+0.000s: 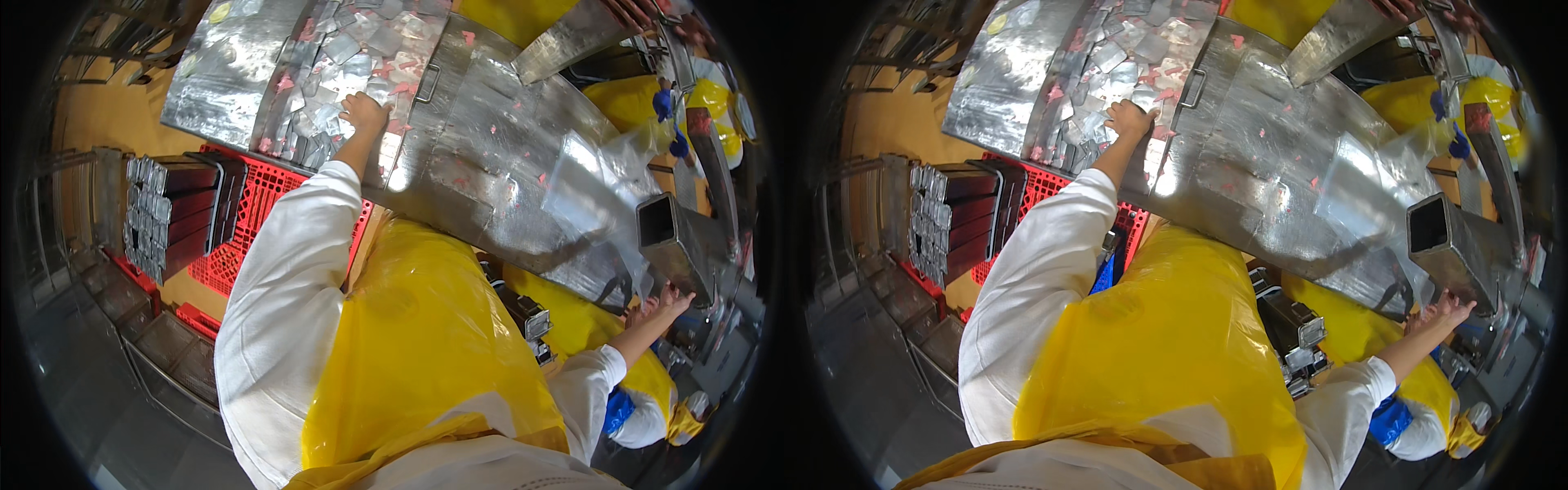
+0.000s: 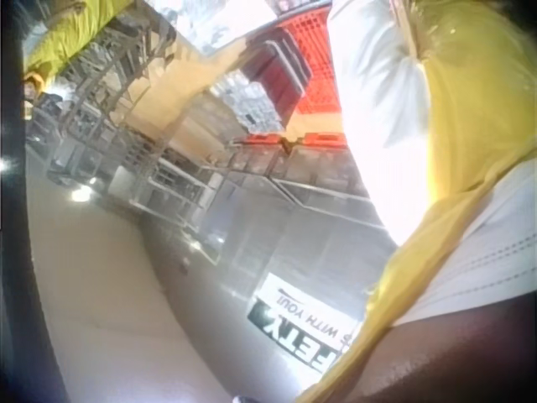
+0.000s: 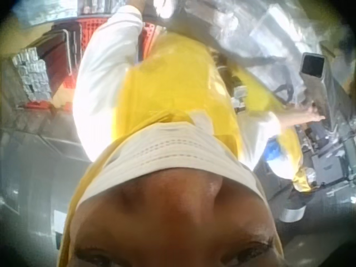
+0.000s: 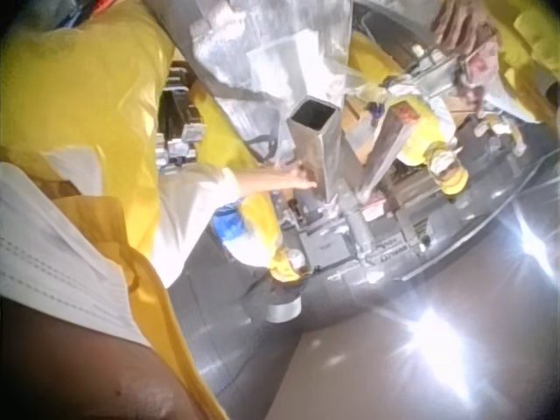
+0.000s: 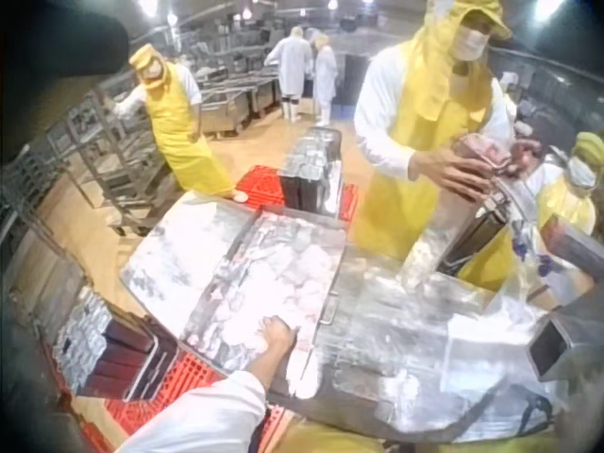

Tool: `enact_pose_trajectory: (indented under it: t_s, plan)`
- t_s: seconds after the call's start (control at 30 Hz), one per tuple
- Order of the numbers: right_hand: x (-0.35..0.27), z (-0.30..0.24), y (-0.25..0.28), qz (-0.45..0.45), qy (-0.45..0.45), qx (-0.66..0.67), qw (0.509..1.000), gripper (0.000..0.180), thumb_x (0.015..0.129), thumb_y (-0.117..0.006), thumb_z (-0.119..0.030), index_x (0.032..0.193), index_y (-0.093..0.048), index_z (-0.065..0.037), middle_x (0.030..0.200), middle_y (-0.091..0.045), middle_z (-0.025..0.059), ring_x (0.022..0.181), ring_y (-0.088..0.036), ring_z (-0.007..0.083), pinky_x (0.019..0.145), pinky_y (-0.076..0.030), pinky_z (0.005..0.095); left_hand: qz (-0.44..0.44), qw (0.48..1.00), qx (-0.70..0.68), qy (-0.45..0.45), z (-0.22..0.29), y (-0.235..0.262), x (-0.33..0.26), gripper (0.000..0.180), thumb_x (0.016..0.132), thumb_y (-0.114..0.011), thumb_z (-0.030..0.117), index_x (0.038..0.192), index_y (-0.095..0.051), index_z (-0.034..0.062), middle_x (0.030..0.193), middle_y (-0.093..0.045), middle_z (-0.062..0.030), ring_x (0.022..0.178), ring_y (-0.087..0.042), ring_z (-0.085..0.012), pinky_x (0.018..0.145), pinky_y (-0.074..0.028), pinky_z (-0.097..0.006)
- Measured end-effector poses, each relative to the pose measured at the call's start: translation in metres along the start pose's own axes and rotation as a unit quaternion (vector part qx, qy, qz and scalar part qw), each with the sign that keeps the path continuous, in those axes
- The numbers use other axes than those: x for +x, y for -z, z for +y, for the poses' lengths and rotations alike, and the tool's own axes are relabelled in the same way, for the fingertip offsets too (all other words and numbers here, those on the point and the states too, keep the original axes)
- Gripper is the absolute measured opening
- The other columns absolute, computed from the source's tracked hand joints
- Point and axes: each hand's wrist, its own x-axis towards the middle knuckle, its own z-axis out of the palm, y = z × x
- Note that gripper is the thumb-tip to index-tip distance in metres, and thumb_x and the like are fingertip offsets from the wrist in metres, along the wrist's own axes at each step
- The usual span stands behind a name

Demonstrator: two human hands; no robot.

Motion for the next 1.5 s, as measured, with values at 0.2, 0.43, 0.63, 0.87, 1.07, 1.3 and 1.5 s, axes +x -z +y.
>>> enact_pose_trajectory:
  t_s: [0.2, 0.43, 0.63, 0.87, 1.07, 1.3, 1.5]
  plan:
    - [-0.151, 0.014, -0.108, -0.047, -0.061, -0.189, 0.979, 0.081, 0.077, -0.071, -0.056, 0.128, -0.046, 0.002, 0.131, -0.051, 0.0147, 0.120, -0.049, 0.0326, 0.100, -0.037, 0.0575, 0.069, 0.992, 0.040, -0.098, -0.009, 0.025, 0.030, 0.078, 0.069, -0.082, 0.048, 0.128, -0.051, 0.0076, 0.130, -0.049, -0.0150, 0.128, -0.040, -0.0325, 0.101, -0.029, -0.058]
    - [-0.078, 0.011, -0.096, -0.121, -0.062, -0.226, 0.965, 0.045, 0.081, -0.070, -0.033, 0.115, -0.061, -0.003, 0.113, -0.066, 0.0082, 0.097, -0.065, 0.0237, 0.082, -0.056, 0.0418, -0.086, 0.929, 0.173, -0.315, -0.053, 0.033, 0.002, 0.058, 0.071, -0.080, 0.041, 0.119, -0.057, 0.0195, 0.124, -0.051, -0.0091, 0.121, -0.044, -0.0298, 0.098, -0.031, -0.060]
    - [-0.073, 0.020, -0.095, -0.124, -0.006, -0.212, 0.969, 0.040, 0.083, -0.068, -0.031, 0.112, -0.063, -0.002, 0.109, -0.068, 0.0089, 0.091, -0.068, 0.0234, 0.075, -0.058, 0.0351, -0.157, 0.866, 0.221, -0.420, -0.060, 0.005, -0.032, 0.054, 0.074, -0.077, 0.030, 0.122, -0.055, 0.0204, 0.121, -0.048, -0.0081, 0.122, -0.043, -0.0278, 0.098, -0.031, -0.061]
    - [-0.086, 0.018, -0.094, -0.102, -0.001, -0.220, 0.970, 0.042, 0.083, -0.067, -0.032, 0.115, -0.063, -0.005, 0.113, -0.067, 0.0094, 0.097, -0.066, 0.0260, 0.084, -0.055, 0.0403, -0.206, 0.868, 0.080, -0.445, -0.066, 0.006, -0.041, 0.055, 0.074, -0.078, 0.025, 0.122, -0.054, 0.0134, 0.113, -0.052, -0.0133, 0.114, -0.051, -0.0330, 0.094, -0.040, -0.052]
    - [-0.082, 0.015, -0.093, -0.088, -0.003, -0.230, 0.969, 0.041, 0.084, -0.067, -0.033, 0.114, -0.064, -0.005, 0.111, -0.068, 0.0091, 0.097, -0.066, 0.0263, 0.087, -0.054, 0.0409, -0.240, 0.832, 0.143, -0.479, -0.096, 0.010, -0.048, 0.053, 0.071, -0.080, 0.018, 0.117, -0.058, 0.0081, 0.105, -0.061, -0.0180, 0.100, -0.061, -0.0362, 0.086, -0.049, -0.044]
    - [-0.070, 0.015, -0.084, -0.150, -0.001, -0.210, 0.966, 0.039, 0.084, -0.066, -0.030, 0.112, -0.064, -0.003, 0.111, -0.068, 0.0087, 0.095, -0.068, 0.0276, 0.083, -0.057, 0.0391, -0.337, 0.902, -0.082, -0.256, -0.119, 0.044, -0.008, 0.035, 0.086, -0.071, 0.031, 0.109, -0.066, 0.0054, 0.099, -0.068, -0.0123, 0.092, -0.065, -0.0303, 0.077, -0.053, -0.039]
    - [-0.081, 0.024, -0.093, -0.106, 0.027, -0.218, 0.970, 0.044, 0.081, -0.069, -0.034, 0.113, -0.063, -0.005, 0.107, -0.067, 0.0092, 0.091, -0.065, 0.0269, 0.075, -0.054, 0.0415, -0.221, 0.724, -0.636, 0.152, -0.120, 0.038, -0.005, 0.045, 0.102, -0.044, 0.040, 0.112, -0.061, -0.0002, 0.101, -0.066, -0.0086, 0.091, -0.063, -0.0227, 0.080, -0.054, -0.037]
